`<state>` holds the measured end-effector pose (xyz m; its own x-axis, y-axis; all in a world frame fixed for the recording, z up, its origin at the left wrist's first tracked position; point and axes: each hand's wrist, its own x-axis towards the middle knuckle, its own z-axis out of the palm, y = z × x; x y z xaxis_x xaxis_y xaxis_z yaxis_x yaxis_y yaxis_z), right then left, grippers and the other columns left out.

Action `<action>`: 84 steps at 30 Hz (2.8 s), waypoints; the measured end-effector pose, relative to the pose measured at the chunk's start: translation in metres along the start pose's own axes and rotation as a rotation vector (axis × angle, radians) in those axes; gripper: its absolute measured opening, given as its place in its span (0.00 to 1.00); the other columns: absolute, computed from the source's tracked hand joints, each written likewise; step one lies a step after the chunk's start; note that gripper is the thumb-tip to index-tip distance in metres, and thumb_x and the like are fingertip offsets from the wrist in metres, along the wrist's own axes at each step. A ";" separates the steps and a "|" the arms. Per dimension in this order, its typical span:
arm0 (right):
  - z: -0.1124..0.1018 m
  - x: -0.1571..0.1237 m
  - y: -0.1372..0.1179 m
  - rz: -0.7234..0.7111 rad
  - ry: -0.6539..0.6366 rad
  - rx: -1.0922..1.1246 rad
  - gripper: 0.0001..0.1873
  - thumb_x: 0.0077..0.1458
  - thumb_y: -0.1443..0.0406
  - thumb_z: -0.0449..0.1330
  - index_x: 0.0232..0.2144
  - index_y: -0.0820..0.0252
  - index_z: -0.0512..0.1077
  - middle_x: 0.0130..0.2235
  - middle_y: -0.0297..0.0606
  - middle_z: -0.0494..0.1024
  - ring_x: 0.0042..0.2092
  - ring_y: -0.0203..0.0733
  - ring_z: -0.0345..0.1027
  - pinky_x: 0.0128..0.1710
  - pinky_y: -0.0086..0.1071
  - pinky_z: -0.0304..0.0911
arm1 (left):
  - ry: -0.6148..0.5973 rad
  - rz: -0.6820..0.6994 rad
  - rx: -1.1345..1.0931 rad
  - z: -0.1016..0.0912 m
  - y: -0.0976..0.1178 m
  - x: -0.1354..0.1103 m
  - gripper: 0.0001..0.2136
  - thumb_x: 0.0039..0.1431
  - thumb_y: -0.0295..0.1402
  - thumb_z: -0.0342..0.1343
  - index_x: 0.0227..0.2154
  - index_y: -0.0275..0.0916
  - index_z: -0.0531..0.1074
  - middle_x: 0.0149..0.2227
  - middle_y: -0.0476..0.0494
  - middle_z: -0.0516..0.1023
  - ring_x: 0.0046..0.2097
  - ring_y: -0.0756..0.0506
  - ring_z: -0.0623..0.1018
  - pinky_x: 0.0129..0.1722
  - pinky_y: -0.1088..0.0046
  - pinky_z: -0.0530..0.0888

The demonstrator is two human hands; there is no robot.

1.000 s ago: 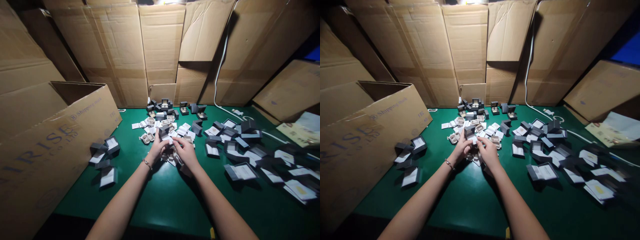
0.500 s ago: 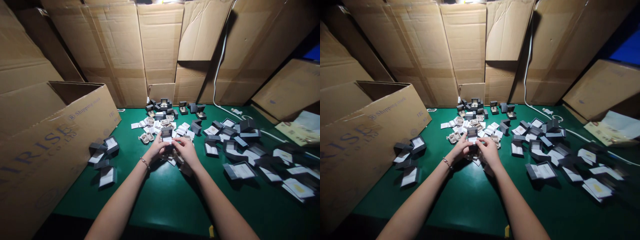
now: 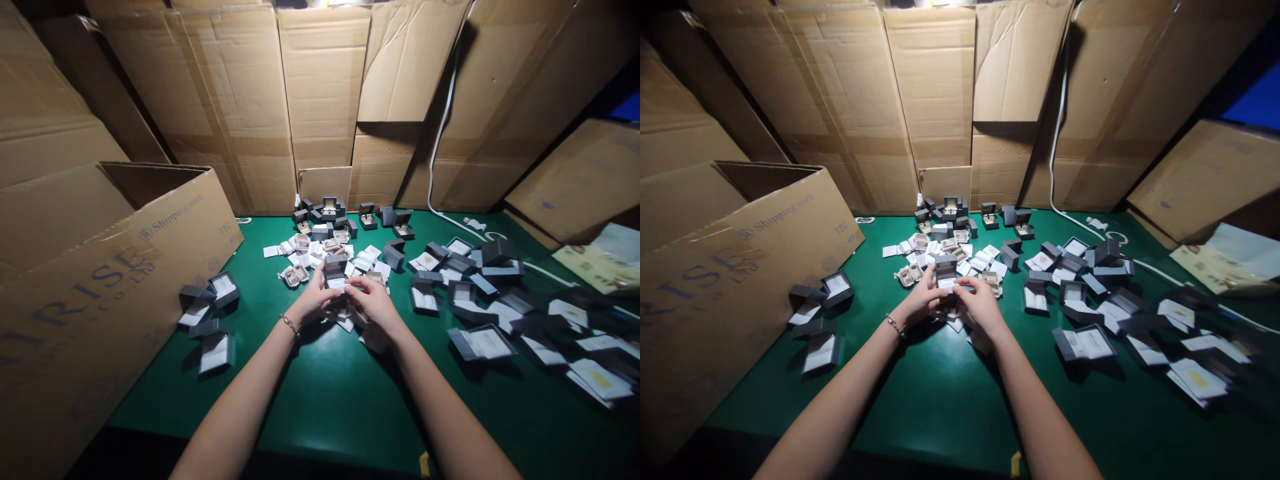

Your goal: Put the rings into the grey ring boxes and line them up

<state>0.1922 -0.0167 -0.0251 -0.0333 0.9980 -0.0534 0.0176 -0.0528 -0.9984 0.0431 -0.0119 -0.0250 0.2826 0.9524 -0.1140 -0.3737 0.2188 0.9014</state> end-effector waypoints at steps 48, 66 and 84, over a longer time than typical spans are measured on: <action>-0.013 -0.004 0.010 -0.285 -0.187 -0.963 0.37 0.34 0.54 0.71 0.49 0.54 0.71 0.62 0.49 0.59 0.63 0.61 0.50 0.58 0.56 0.49 | 0.371 0.119 -0.329 -0.024 0.018 0.010 0.20 0.50 0.20 0.57 0.47 0.37 0.68 0.40 0.43 0.80 0.39 0.47 0.81 0.40 0.74 0.77; -0.012 -0.008 0.007 -0.288 -0.062 -1.276 0.09 0.47 0.60 0.67 0.30 0.59 0.75 0.62 0.50 0.61 0.63 0.63 0.50 0.57 0.70 0.38 | 0.534 0.132 -0.389 -0.020 0.015 0.016 0.14 0.53 0.19 0.55 0.40 0.40 0.62 0.38 0.47 0.78 0.37 0.49 0.80 0.41 0.70 0.77; -0.013 -0.003 -0.005 -0.479 0.328 -0.463 0.11 0.54 0.64 0.54 0.38 0.60 0.74 0.39 0.42 0.79 0.40 0.44 0.73 0.41 0.38 0.67 | 0.232 -0.087 -0.189 -0.015 0.016 0.004 0.16 0.51 0.27 0.60 0.44 0.40 0.67 0.41 0.45 0.77 0.36 0.48 0.81 0.29 0.80 0.75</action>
<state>0.2050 -0.0186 -0.0194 0.1561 0.8710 0.4658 0.4979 0.3379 -0.7987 0.0254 -0.0019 -0.0175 0.1197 0.9465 -0.2997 -0.5206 0.3168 0.7928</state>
